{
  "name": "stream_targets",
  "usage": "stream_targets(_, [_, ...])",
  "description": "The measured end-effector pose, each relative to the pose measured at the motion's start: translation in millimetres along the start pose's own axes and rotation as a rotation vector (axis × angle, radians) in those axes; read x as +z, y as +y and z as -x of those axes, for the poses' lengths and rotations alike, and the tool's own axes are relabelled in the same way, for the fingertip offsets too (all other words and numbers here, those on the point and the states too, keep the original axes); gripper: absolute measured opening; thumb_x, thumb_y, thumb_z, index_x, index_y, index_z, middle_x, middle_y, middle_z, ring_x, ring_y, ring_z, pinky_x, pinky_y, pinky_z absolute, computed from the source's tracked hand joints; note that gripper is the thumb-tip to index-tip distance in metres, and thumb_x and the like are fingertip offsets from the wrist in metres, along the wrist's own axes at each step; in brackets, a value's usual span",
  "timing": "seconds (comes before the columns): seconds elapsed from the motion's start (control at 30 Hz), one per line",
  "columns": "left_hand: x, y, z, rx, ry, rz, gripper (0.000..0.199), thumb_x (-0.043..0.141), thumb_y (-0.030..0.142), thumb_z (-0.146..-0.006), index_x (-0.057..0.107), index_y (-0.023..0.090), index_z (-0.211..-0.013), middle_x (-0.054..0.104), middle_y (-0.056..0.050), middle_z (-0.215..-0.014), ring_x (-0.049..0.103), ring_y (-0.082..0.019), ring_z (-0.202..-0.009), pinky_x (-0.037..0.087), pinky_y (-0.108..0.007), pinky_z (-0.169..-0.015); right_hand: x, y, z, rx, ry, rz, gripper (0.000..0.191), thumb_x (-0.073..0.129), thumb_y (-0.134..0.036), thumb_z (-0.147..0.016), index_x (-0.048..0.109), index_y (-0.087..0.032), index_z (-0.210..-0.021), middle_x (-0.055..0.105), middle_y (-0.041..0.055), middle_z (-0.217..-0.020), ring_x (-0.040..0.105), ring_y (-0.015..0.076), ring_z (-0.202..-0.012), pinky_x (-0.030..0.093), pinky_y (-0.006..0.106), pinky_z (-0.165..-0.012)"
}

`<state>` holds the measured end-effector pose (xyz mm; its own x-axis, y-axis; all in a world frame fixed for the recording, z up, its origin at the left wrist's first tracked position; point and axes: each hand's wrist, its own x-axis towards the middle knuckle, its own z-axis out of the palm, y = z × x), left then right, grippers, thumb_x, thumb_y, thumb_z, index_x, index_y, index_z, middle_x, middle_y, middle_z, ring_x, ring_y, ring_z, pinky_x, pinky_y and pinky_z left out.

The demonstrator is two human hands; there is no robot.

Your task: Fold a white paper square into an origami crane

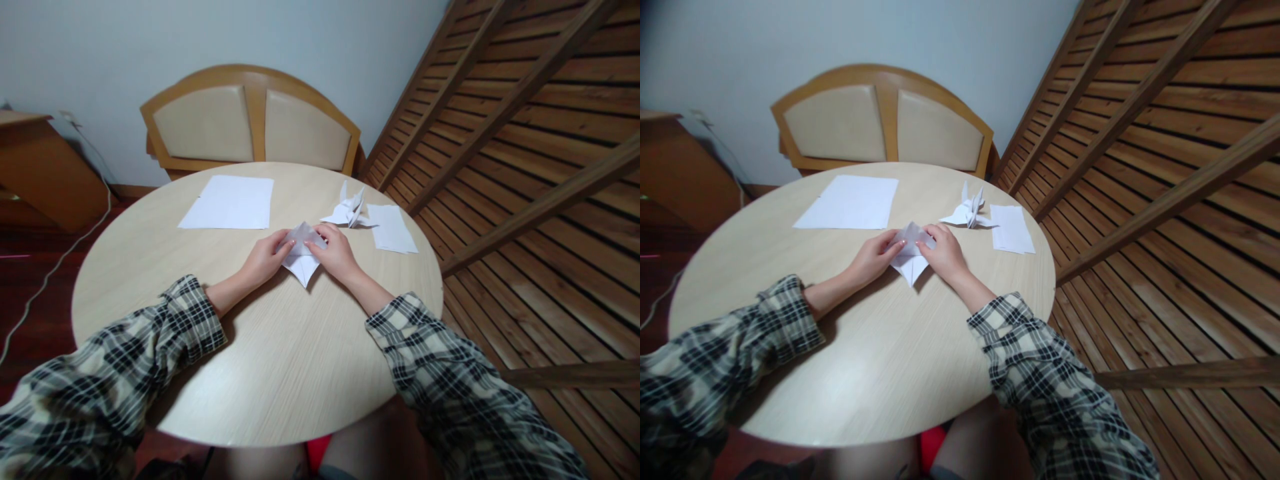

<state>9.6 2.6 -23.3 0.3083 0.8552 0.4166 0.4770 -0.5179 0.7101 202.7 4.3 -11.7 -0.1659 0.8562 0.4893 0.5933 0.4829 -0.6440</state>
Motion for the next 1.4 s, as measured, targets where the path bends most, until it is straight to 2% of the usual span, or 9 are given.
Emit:
stream_targets(0.17, [0.8, -3.0, 0.2, -0.007, -0.02, -0.066, 0.029, 0.058, 0.024, -0.091, 0.063, 0.015, -0.119, 0.074, -0.009, -0.106, 0.067, -0.021, -0.087, 0.054, -0.035, -0.08, 4.6, -3.8, -0.3, -0.001, 0.017, 0.044, 0.005, 0.064, -0.021, -0.085, 0.06, -0.023, -0.082, 0.064, 0.0043, -0.089, 0.059, 0.0235, -0.093, 0.048, 0.039, -0.088])
stream_targets(0.4, [4.7, -7.4, -0.7, 0.014, 0.008, -0.076, 0.036, 0.058, 0.016, -0.085, 0.061, 0.018, -0.121, 0.074, -0.009, -0.11, 0.067, -0.021, -0.089, 0.054, -0.036, -0.081, 9.4, -7.1, 0.9, 0.03, 0.078, 0.078, 0.022, 0.055, -0.029, -0.094, 0.059, -0.023, -0.074, 0.064, 0.0061, -0.084, 0.06, 0.0234, -0.088, 0.048, 0.038, -0.083])
stream_targets(0.6, [7.4, -4.1, -1.6, -0.01, 0.024, -0.106, 0.032, 0.057, 0.017, -0.086, 0.062, 0.017, -0.118, 0.074, -0.009, -0.104, 0.067, -0.021, -0.082, 0.053, -0.034, -0.075, 10.0, -8.6, -0.5, 0.02, 0.125, 0.005, 0.013, 0.057, -0.026, -0.093, 0.069, -0.024, -0.089, 0.072, 0.006, -0.094, 0.064, 0.0235, -0.093, 0.051, 0.039, -0.087])
stream_targets(0.77, [8.3, 2.8, -1.3, -0.02, 0.047, -0.079, 0.026, 0.058, 0.024, -0.091, 0.064, 0.015, -0.115, 0.074, -0.01, -0.106, 0.066, -0.022, -0.087, 0.053, -0.036, -0.08, 8.4, -11.5, -0.4, 0.037, 0.129, -0.023, 0.014, 0.057, -0.025, -0.094, 0.071, -0.024, -0.096, 0.074, 0.0058, -0.101, 0.066, 0.0229, -0.099, 0.051, 0.039, -0.09])
stream_targets(0.9, [8.7, 6.0, -1.3, -0.029, 0.045, -0.081, 0.024, 0.059, 0.025, -0.091, 0.064, 0.015, -0.111, 0.074, -0.01, -0.106, 0.066, -0.022, -0.09, 0.052, -0.036, -0.083, 8.7, -12.3, 0.7, 0.027, 0.156, -0.038, 0.012, 0.058, -0.025, -0.093, 0.07, -0.024, -0.095, 0.074, 0.0055, -0.099, 0.066, 0.0224, -0.095, 0.052, 0.038, -0.088])
stream_targets(1.2, [9.6, 8.8, -1.2, -0.033, 0.017, -0.122, 0.014, 0.058, 0.023, -0.091, 0.064, 0.016, -0.102, 0.073, -0.007, -0.094, 0.063, -0.02, -0.08, 0.048, -0.032, -0.074, 10.7, -12.2, -1.4, -0.026, 0.227, -0.065, 0.01, 0.057, -0.024, -0.092, 0.066, -0.023, -0.094, 0.073, 0.0058, -0.097, 0.064, 0.0211, -0.092, 0.051, 0.037, -0.085])
stream_targets(1.4, [10.3, 10.7, -0.8, -0.038, 0.019, -0.105, 0.019, 0.06, 0.022, -0.089, 0.065, 0.016, -0.106, 0.072, -0.006, -0.091, 0.062, -0.02, -0.08, 0.048, -0.031, -0.074, 11.7, -7.8, -3.2, -0.078, 0.286, -0.154, 0.007, 0.058, -0.026, -0.091, 0.065, -0.023, -0.09, 0.072, 0.0041, -0.09, 0.063, 0.0205, -0.084, 0.05, 0.037, -0.077])
